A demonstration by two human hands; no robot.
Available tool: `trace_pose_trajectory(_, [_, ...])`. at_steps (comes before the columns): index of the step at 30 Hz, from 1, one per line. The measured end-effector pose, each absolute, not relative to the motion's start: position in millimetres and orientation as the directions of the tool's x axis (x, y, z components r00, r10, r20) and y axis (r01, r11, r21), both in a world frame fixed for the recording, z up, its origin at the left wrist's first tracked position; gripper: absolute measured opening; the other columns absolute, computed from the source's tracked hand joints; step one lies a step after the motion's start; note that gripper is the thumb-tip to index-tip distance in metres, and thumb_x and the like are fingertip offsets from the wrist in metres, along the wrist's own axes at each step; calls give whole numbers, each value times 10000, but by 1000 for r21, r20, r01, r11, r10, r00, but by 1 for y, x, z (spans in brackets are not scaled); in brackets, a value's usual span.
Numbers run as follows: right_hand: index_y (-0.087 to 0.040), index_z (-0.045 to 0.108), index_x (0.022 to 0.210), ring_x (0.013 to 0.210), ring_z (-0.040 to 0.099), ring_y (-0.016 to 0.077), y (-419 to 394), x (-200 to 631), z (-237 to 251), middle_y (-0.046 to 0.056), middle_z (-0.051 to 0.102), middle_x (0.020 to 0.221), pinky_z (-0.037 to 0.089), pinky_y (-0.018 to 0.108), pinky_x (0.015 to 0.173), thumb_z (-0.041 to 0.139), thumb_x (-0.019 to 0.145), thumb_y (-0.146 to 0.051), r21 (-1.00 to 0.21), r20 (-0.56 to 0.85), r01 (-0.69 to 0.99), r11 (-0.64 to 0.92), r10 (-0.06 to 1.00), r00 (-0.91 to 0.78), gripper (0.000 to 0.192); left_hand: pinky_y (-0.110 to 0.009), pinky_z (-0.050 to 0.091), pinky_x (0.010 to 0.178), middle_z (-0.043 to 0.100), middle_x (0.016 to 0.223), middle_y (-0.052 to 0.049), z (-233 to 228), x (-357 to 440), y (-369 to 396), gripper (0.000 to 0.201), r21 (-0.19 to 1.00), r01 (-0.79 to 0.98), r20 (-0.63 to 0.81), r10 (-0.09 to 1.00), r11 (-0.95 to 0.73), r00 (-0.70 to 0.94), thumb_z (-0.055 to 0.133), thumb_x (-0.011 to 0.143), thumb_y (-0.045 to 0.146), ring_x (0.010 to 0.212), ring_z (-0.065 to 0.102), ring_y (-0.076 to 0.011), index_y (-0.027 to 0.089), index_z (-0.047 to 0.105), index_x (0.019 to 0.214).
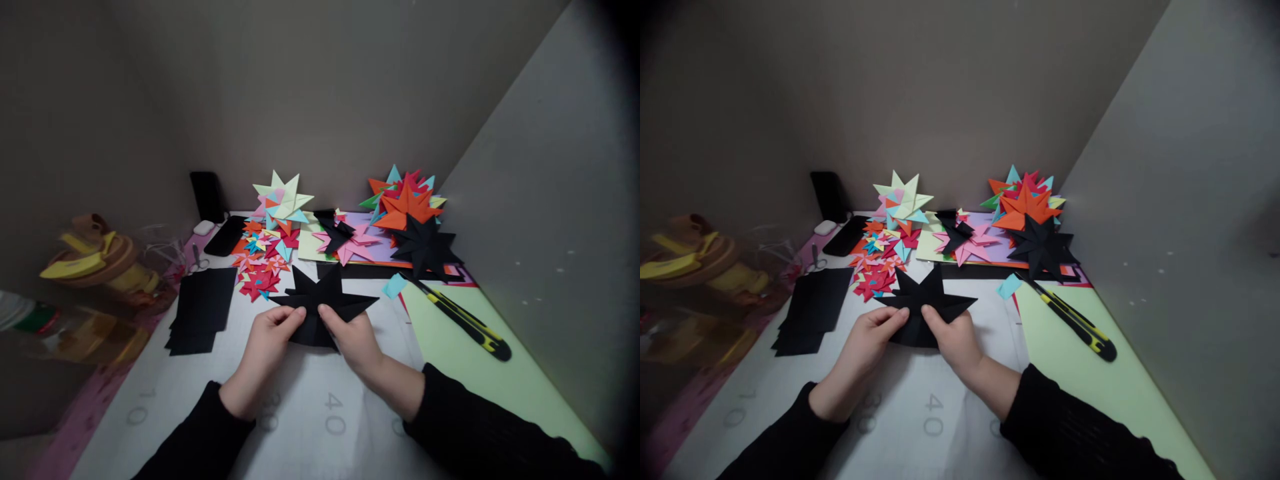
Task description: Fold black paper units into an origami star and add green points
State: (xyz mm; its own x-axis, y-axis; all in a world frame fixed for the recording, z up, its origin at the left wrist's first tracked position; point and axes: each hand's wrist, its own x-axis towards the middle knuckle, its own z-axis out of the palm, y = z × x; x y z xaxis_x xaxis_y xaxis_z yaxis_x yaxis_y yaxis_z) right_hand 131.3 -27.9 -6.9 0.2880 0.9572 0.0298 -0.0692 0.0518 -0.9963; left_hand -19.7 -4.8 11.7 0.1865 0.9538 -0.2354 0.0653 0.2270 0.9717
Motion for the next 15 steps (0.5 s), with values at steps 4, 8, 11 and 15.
trace_pose_trajectory(4, [-192, 699, 1013, 1031, 646, 275, -27, 130, -8, 76, 727, 1034, 461, 458, 982, 698, 744, -352, -997, 46, -43, 62, 950, 309, 313, -238, 355, 569, 560, 587, 20, 14, -19, -6, 317, 974, 87, -224, 958, 211, 177, 683, 735, 448, 578, 467, -122, 154, 643, 623])
trace_pose_trajectory(8, [-180, 709, 889, 943, 676, 278, -28, 128, -3, 71, 743, 931, 520, 429, 895, 703, 717, -368, -999, -12, -54, 6, 949, 315, 255, -235, 331, 554, 533, 560, 35, 21, -19, -6, 314, 975, 118, -203, 970, 188, 133, 683, 730, 436, 560, 445, -114, 159, 627, 595])
trace_pose_trajectory(11, [-177, 711, 887, 947, 678, 277, -28, 128, 1, 80, 741, 954, 518, 422, 898, 702, 706, -366, -999, 1, -43, 16, 944, 330, 261, -238, 325, 555, 521, 552, 35, 24, -20, -6, 315, 975, 148, -185, 976, 167, 114, 686, 726, 427, 563, 436, -114, 156, 620, 579])
trace_pose_trajectory(15, [-172, 715, 935, 983, 667, 288, -28, 129, 1, 98, 734, 998, 495, 444, 933, 703, 709, -370, -999, 15, -29, 27, 932, 362, 301, -241, 352, 584, 565, 603, 21, 24, -21, -5, 300, 976, 156, -165, 982, 150, 90, 686, 730, 433, 602, 467, -125, 157, 645, 619])
